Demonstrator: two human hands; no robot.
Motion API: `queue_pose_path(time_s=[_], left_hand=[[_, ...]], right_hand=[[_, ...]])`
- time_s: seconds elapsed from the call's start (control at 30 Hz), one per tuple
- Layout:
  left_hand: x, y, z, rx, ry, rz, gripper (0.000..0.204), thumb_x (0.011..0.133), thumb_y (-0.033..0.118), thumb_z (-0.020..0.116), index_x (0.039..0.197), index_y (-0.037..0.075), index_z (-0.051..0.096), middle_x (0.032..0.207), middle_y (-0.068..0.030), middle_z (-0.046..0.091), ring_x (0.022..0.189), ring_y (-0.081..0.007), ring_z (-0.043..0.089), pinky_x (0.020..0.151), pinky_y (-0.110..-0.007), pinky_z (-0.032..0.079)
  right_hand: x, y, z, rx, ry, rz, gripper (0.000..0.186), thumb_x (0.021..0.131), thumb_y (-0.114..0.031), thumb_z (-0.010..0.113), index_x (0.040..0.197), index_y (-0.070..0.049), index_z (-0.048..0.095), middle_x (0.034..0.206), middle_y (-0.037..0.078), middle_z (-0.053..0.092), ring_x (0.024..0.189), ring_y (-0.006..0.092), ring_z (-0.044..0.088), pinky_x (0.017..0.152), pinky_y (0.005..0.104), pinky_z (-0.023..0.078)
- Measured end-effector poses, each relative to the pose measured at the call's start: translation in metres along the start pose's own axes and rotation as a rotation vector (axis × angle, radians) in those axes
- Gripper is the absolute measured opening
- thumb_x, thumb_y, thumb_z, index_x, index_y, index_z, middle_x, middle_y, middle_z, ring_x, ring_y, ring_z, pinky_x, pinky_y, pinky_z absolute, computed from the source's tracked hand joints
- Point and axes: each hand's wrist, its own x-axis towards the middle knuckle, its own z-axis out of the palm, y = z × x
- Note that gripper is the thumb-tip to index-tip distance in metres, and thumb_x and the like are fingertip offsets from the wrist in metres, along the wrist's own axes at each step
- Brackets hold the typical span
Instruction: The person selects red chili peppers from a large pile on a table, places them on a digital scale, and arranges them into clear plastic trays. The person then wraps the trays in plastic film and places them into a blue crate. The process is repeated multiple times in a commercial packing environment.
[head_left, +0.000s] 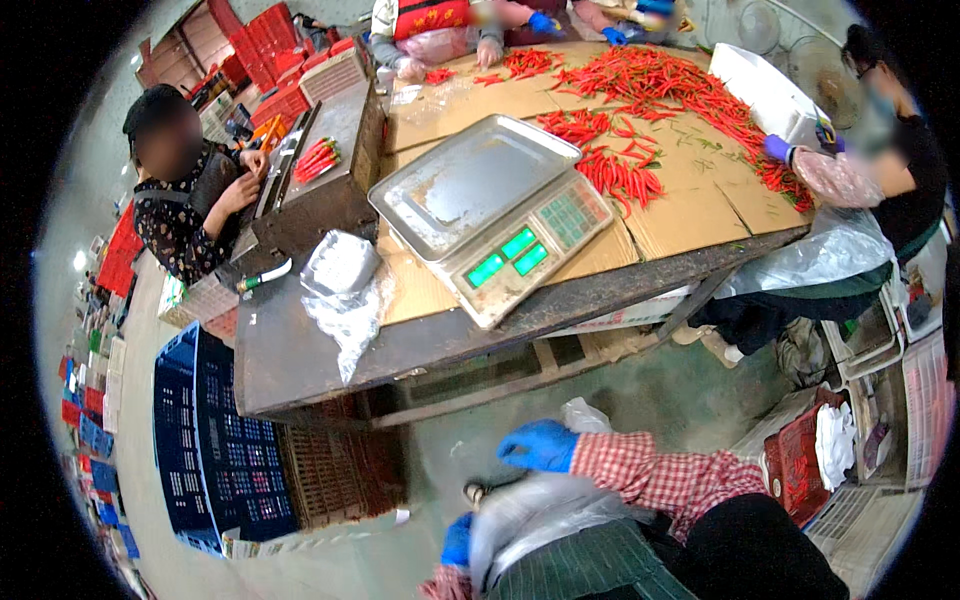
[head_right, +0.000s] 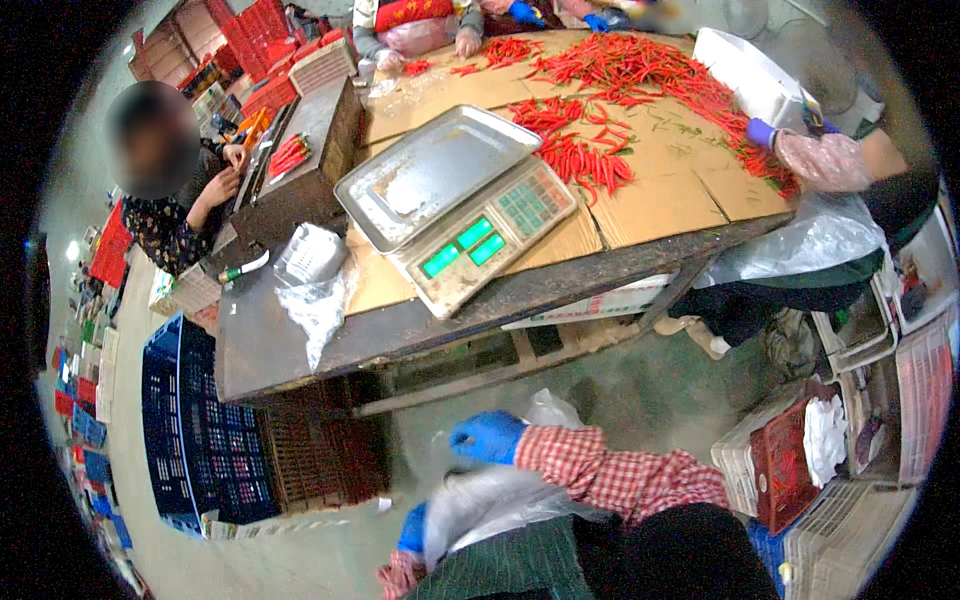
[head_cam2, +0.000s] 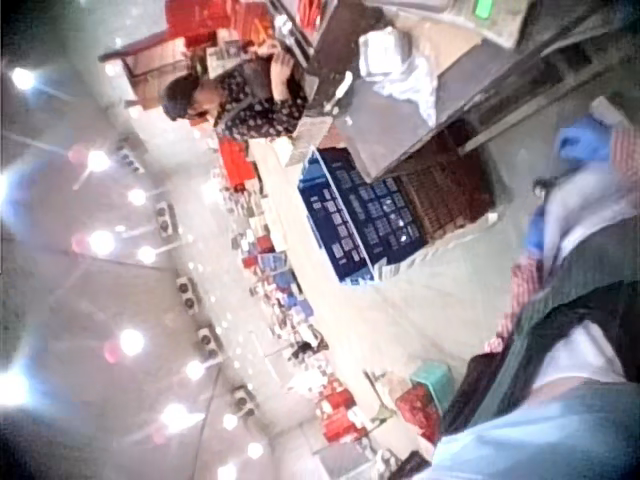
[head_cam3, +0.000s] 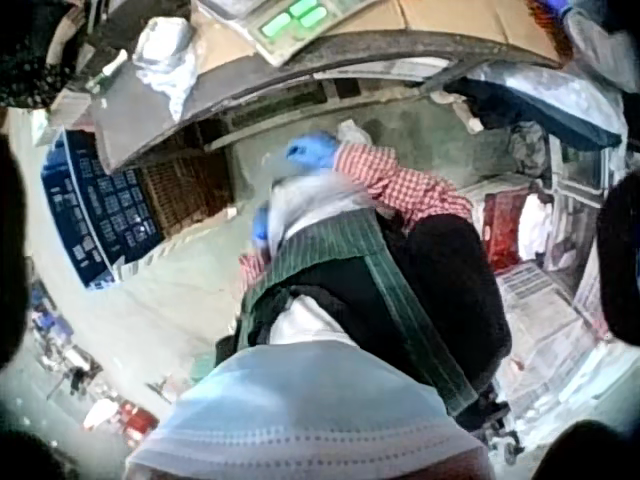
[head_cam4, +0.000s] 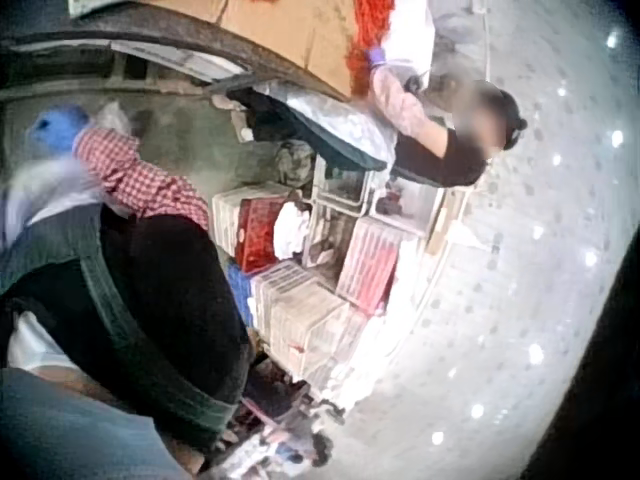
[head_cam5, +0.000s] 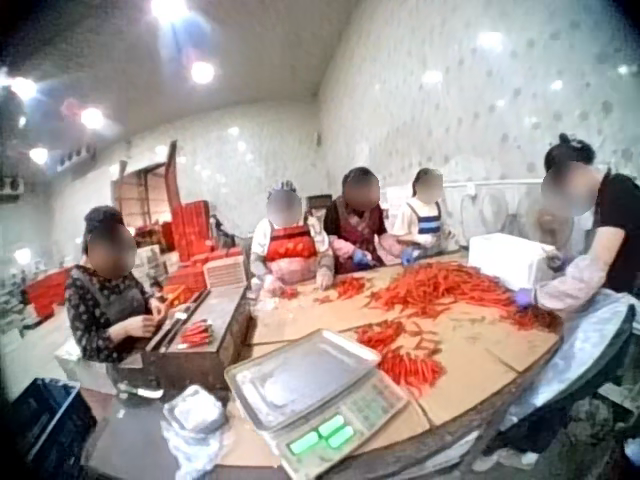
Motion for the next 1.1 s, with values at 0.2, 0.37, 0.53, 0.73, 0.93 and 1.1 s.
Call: queue_pose_path(time_s=[0.2, 0.37, 0.53, 0.73, 0.93, 1.1], left_hand=[[-0.005, -0.106, -0.091, 1.404, -0.216, -0.409, 0.02, 0.074, 0.022, 0.05, 0.078, 0.008, 0.064, 0.082, -0.0152, 0.061, 0.078, -0.0323, 0.057, 0.068, -0.04, 0.046], [0.067, 0.113, -0.055, 0.891, 0.209, 0.069, 0.028, 0.077, 0.023, 0.053, 0.098, 0.005, 0.058, 0.086, -0.016, 0.06, 0.08, -0.0306, 0.058, 0.072, -0.037, 0.045], [0.141, 0.306, 0.062, 0.502, -0.289, 0.698, 0.041, 0.079, 0.032, 0.051, 0.114, 0.011, 0.05, 0.108, -0.0167, 0.052, 0.099, -0.0333, 0.049, 0.085, -0.039, 0.038], [0.177, 0.376, 0.114, 1.119, -0.708, 0.556, 0.06, 0.075, 0.058, 0.041, 0.118, 0.017, 0.045, 0.113, -0.0199, 0.048, 0.103, -0.0381, 0.045, 0.088, -0.057, 0.027], [0.201, 0.406, 0.108, 0.807, -0.83, 0.544, 0.069, 0.074, 0.063, 0.039, 0.12, 0.012, 0.041, 0.097, -0.0206, 0.055, 0.088, -0.039, 0.053, 0.081, -0.054, 0.036], [0.219, 0.418, 0.105, 0.693, -0.553, 0.701, 0.058, 0.078, 0.048, 0.047, 0.12, 0.008, 0.041, 0.085, -0.0195, 0.057, 0.078, -0.0352, 0.055, 0.069, -0.042, 0.044]], right_hand=[[-0.052, 0.003, -0.058, 0.157, 0.186, 0.086, 0.024, 0.079, -0.03, 0.053, 0.089, -0.009, 0.06, 0.084, 0.012, 0.06, 0.078, 0.0286, 0.057, 0.069, 0.0357, 0.045], [-0.051, 0.027, -0.045, 0.029, 0.075, 0.013, 0.015, 0.076, -0.022, 0.053, 0.082, -0.011, 0.061, 0.075, 0.011, 0.059, 0.076, 0.0295, 0.056, 0.07, 0.0377, 0.044], [-0.004, 0.047, -0.052, 0.093, 0.37, -0.452, 0.009, 0.073, -0.018, 0.052, 0.074, -0.012, 0.059, 0.079, 0.012, 0.057, 0.075, 0.0279, 0.054, 0.069, 0.0405, 0.042], [0.014, 0.059, -0.108, 0.119, -0.046, -0.267, 0.013, 0.077, -0.019, 0.05, 0.083, -0.01, 0.057, 0.085, 0.012, 0.057, 0.081, 0.0262, 0.053, 0.071, 0.0379, 0.043], [0.031, 0.062, -0.142, 0.032, -0.144, -0.264, 0.015, 0.078, -0.019, 0.05, 0.088, -0.01, 0.057, 0.086, 0.013, 0.057, 0.083, 0.0255, 0.054, 0.073, 0.0369, 0.043], [0.04, 0.075, -0.163, 0.046, -0.227, -0.329, 0.017, 0.079, -0.019, 0.05, 0.092, -0.01, 0.057, 0.088, 0.013, 0.058, 0.084, 0.0249, 0.055, 0.074, 0.036, 0.043]])
